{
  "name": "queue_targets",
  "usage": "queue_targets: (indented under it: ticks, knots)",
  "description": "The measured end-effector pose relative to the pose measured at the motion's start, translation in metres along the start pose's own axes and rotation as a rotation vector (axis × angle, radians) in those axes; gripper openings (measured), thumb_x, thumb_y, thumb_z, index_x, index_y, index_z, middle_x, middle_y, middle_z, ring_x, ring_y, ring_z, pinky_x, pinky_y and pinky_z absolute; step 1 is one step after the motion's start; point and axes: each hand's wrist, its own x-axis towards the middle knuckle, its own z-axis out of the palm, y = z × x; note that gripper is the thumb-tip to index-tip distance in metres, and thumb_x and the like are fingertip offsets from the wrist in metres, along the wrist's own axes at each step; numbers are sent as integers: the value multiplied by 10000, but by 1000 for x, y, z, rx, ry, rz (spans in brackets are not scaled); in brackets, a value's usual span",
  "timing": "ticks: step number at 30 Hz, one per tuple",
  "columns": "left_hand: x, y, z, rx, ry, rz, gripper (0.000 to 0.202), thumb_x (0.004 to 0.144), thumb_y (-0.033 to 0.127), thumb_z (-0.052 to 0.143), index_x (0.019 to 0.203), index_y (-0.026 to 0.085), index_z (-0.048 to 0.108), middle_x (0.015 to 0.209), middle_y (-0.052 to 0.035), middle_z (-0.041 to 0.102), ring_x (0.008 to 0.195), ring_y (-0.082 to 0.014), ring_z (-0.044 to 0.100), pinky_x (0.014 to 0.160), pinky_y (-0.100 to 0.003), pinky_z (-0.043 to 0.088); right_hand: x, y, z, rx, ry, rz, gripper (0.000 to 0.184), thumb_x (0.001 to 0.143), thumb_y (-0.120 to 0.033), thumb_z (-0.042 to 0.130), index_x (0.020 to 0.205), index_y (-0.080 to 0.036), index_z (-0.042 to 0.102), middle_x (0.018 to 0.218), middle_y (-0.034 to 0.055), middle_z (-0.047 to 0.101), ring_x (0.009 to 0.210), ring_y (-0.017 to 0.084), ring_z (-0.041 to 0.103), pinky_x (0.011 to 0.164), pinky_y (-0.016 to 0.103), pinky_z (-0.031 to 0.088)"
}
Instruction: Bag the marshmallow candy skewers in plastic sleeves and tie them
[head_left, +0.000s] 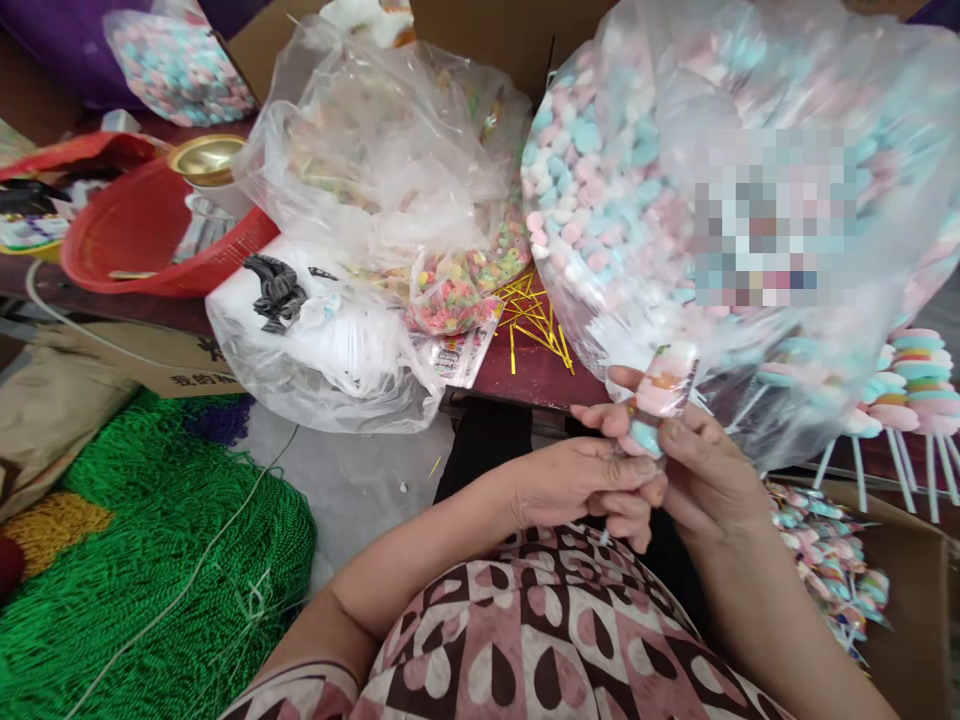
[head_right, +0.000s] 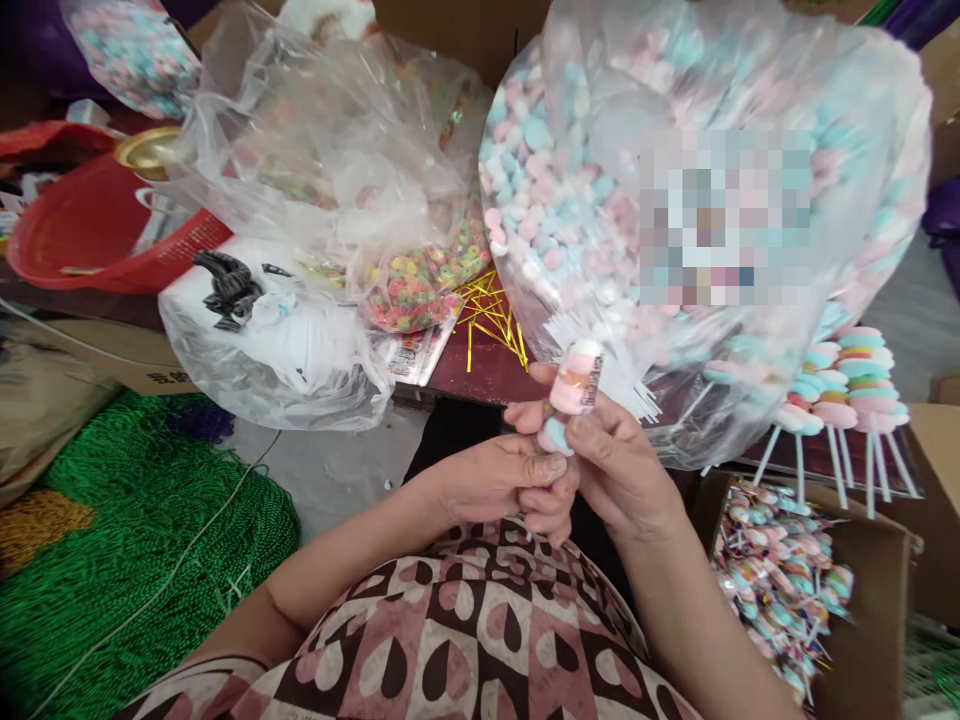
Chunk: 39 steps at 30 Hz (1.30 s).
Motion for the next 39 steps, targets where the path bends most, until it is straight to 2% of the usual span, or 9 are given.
queue_targets:
  ticks: [6,9,13,18,21,24,32,36,39]
  knots:
    - [-8,9,-12,953,719,189,284,891,497,516,876,214,514,738,-18,577,675,-180,558,685,-304,420,17,22,26,-63,406,-200,324,740,-370,765,998,-231,625,909,59,745,864,219,712,786,365,583]
    - [-17,11,-23,1172,853,195,218,919,420,468,859,215,508,777,-31,603,707,-194,574,680,-300,394,30,27,33,-128,362,-243,297,765,-368,749,1006,-235,638,932,33,751,881,198,708,823,358,569]
    - [-37,15,-44,897,932,340,282,929,452,447,808,207,512,598,38,480,542,-122,467,582,-258,372,59,23,28,-406,160,-223,307,843,-437,650,1072,-236,681,970,28,754,834,198,706,778,358,561]
    - [-56,31,-53,342,909,614,333,862,510,577,787,193,512,478,110,320,410,-61,315,520,-229,397,105,13,29,-1302,148,-225,216,884,-288,570,994,-201,734,1020,91,742,966,267,677,836,389,514]
    - [-59,37,-49,230,882,657,345,820,499,649,772,183,519,466,116,318,396,-48,323,510,-223,411,120,15,38,-1684,77,-203,247,903,-230,498,935,-163,734,1027,151,715,968,301,652,770,389,504]
    - [-59,36,-47,169,862,667,345,818,489,662,770,177,525,463,116,325,388,-41,335,506,-218,420,127,21,48,-1822,48,-252,323,905,-129,401,946,-99,720,996,209,697,991,336,626,776,414,484]
    - [-58,36,-47,77,872,689,332,813,469,674,779,169,537,453,115,343,380,-40,356,492,-215,425,147,17,38,-1700,96,-209,227,871,-140,467,916,-113,688,961,193,719,884,321,675,702,383,488]
    - [-58,36,-46,82,871,671,348,794,481,689,776,169,535,452,116,338,376,-39,346,487,-215,422,150,8,21,-1101,187,-49,61,820,-188,576,811,-174,634,657,49,686,576,184,651,538,266,462]
    - [-54,35,-47,94,863,632,374,777,507,695,783,167,540,454,118,338,372,-38,343,482,-216,420,146,8,17,-625,187,59,45,797,-200,618,795,-181,577,670,15,686,429,101,570,386,198,375]
